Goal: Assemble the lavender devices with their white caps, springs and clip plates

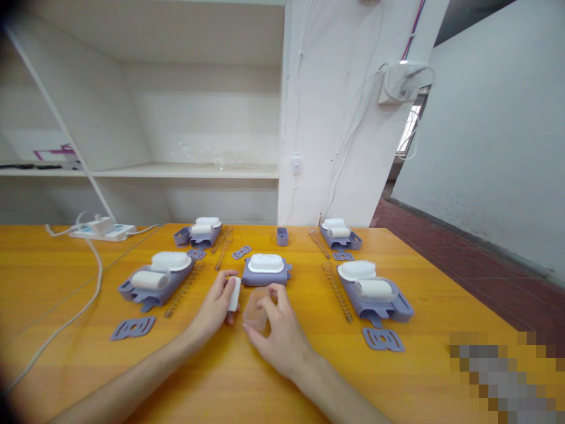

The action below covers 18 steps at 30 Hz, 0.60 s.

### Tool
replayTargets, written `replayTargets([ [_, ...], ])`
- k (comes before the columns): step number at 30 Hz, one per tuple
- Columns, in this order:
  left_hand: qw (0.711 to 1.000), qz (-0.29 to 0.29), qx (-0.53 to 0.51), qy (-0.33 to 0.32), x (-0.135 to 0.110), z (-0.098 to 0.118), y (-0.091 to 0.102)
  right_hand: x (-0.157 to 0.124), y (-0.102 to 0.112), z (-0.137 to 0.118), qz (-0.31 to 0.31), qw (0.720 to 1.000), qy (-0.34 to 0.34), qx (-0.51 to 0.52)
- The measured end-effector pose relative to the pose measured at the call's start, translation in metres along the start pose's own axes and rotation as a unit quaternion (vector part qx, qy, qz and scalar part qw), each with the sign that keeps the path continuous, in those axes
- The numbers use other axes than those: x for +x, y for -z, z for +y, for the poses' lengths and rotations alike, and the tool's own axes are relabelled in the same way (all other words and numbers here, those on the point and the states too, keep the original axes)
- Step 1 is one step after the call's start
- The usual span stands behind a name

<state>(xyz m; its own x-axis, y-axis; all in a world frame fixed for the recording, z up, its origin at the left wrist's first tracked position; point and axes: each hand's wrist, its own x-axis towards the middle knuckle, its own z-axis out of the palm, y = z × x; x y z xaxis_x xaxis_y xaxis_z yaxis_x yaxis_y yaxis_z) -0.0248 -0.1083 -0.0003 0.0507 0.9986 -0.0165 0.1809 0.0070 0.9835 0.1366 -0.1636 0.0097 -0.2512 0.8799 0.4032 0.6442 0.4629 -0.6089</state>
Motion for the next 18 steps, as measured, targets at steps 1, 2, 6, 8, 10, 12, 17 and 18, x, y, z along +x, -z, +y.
replayTargets([
  [1,1.000,0.014,0.023,0.011,0.004,0.001,0.004,-0.001,0.000,0.002,-0.015,1.000,0.000,0.006],
  [2,0.998,0.020,0.046,0.027,0.008,0.002,0.008,-0.002,0.000,0.004,-0.032,0.999,0.008,0.006],
  [6,0.991,-0.037,0.116,0.051,0.020,0.008,0.019,0.000,0.001,0.010,-0.007,1.000,0.022,-0.012],
  [8,0.988,-0.062,0.139,0.036,0.022,0.010,0.020,0.007,0.003,0.015,0.040,0.999,-0.005,-0.008],
  [10,0.984,-0.092,0.152,0.010,0.020,0.012,0.019,0.017,0.005,0.022,0.067,0.997,-0.043,-0.003],
  [12,0.974,-0.158,0.161,-0.021,0.015,0.015,0.018,0.026,0.006,0.031,0.074,0.993,-0.088,-0.007],
  [17,0.951,-0.234,0.178,-0.093,-0.001,0.032,0.016,0.038,0.008,0.048,0.063,0.987,-0.142,-0.046],
  [18,0.952,-0.220,0.183,-0.110,-0.002,0.035,0.016,0.039,0.008,0.048,0.062,0.986,-0.143,-0.054],
])
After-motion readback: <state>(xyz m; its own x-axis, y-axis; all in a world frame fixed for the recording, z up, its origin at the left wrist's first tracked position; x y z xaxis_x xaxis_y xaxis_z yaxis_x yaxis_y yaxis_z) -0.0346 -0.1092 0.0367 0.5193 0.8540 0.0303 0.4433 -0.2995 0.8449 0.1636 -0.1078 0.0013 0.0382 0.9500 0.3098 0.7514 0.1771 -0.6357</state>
